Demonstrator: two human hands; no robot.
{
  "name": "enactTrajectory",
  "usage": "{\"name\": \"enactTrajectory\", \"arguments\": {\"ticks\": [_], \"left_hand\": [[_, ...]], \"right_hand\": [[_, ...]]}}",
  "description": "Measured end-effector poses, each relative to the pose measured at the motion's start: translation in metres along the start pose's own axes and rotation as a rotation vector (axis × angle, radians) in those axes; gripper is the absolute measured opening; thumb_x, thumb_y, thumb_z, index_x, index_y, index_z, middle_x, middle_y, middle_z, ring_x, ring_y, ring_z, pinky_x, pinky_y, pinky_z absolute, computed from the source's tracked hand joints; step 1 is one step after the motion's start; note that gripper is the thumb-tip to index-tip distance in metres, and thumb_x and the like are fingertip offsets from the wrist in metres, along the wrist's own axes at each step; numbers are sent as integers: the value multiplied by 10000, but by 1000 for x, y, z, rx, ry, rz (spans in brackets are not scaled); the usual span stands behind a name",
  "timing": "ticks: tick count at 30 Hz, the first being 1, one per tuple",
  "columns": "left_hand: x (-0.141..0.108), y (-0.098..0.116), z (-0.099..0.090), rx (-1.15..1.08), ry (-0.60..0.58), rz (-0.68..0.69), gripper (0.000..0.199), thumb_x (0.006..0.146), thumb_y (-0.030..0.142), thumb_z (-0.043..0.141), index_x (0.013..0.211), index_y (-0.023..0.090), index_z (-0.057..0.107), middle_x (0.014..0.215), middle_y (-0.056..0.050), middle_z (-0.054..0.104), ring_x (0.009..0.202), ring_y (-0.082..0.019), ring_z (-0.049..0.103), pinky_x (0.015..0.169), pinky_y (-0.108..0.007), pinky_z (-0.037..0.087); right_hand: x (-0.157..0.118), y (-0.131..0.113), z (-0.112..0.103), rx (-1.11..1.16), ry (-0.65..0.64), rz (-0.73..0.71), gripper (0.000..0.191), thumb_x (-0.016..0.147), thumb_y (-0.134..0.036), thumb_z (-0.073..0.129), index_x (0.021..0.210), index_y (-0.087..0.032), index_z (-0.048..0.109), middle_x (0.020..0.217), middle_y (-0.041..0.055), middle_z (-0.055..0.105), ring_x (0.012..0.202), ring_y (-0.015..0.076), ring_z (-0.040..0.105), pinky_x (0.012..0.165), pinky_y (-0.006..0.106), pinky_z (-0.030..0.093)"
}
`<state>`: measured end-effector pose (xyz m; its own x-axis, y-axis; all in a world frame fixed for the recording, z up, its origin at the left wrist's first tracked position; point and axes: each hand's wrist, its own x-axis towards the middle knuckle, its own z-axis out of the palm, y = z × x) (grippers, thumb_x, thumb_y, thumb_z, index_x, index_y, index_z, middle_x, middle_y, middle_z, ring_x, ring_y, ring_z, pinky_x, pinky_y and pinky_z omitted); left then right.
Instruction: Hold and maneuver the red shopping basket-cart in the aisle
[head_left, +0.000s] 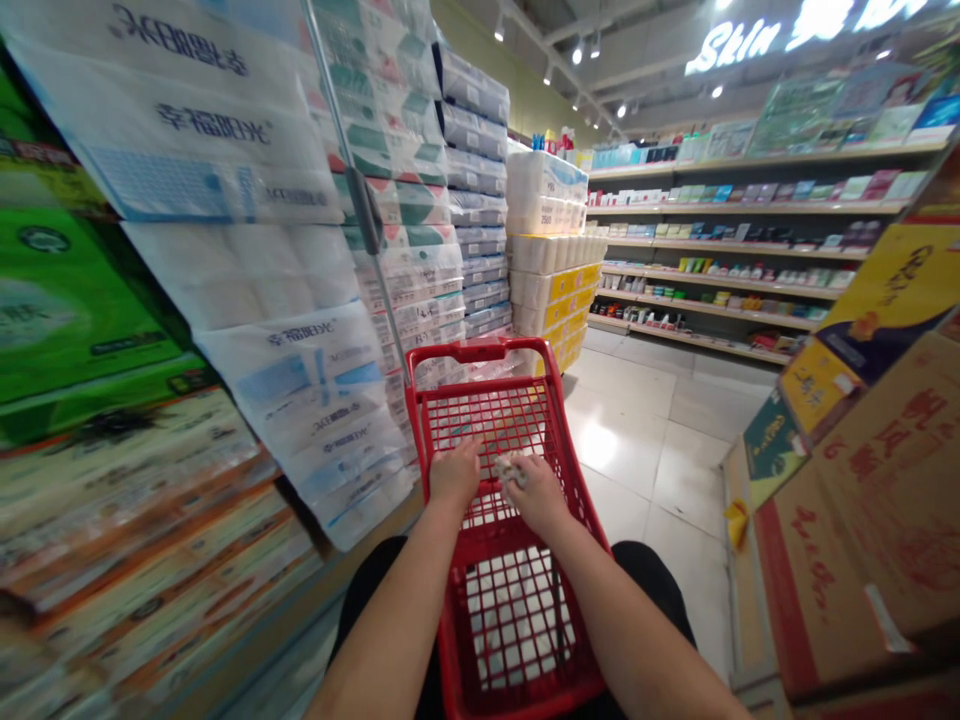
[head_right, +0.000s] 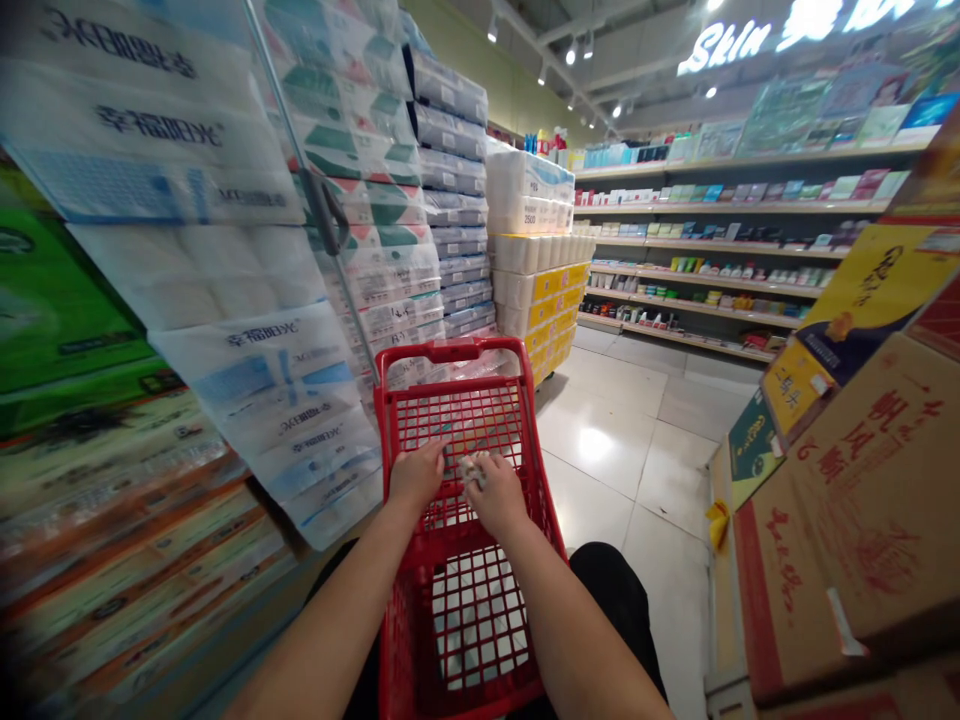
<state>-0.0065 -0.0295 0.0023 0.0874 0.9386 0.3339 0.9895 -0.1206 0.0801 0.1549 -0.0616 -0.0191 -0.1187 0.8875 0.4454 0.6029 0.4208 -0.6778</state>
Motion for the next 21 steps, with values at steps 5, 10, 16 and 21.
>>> {"name": "enactTrajectory", "arguments": {"ticks": [5,10,16,21], "left_hand": [[1,1,-1,-5,-19,-13,386,928,204,390,1275,257,550,1269,-47,627,1065,-171,621,885,-339,449],[1,2,-2,-18,-16,-4,396,929,200,381,1288,262,534,1286,-39,615,1069,-176,617,880,-350,444],[0,3,-1,-15,-29,-5,394,930,201,376,1284,261,537,1251,-49,628,1048,-173,619,887,-347,434],[0,2,1,-14,-18,-7,393,929,197,379,1287,257,530,1263,-47,623,1055,-174,617,883,-346,434]], "right_hand": [[-4,-8,0,55,-255,-154,275,731,-147,650,987,-247,664,915,-1,581,812,138,548,731,233,437],[-6,-10,0,-69,-123,-77,205,756,-158,622,948,-224,652,920,12,592,817,145,549,730,239,416],[-11,-14,1,-88,-291,-165,169,747,-226,657,914,-244,659,863,-9,586,752,133,543,669,225,392],[-10,-14,1,-132,-246,-100,142,750,-214,651,891,-226,649,876,0,596,757,133,547,665,225,382]]}}
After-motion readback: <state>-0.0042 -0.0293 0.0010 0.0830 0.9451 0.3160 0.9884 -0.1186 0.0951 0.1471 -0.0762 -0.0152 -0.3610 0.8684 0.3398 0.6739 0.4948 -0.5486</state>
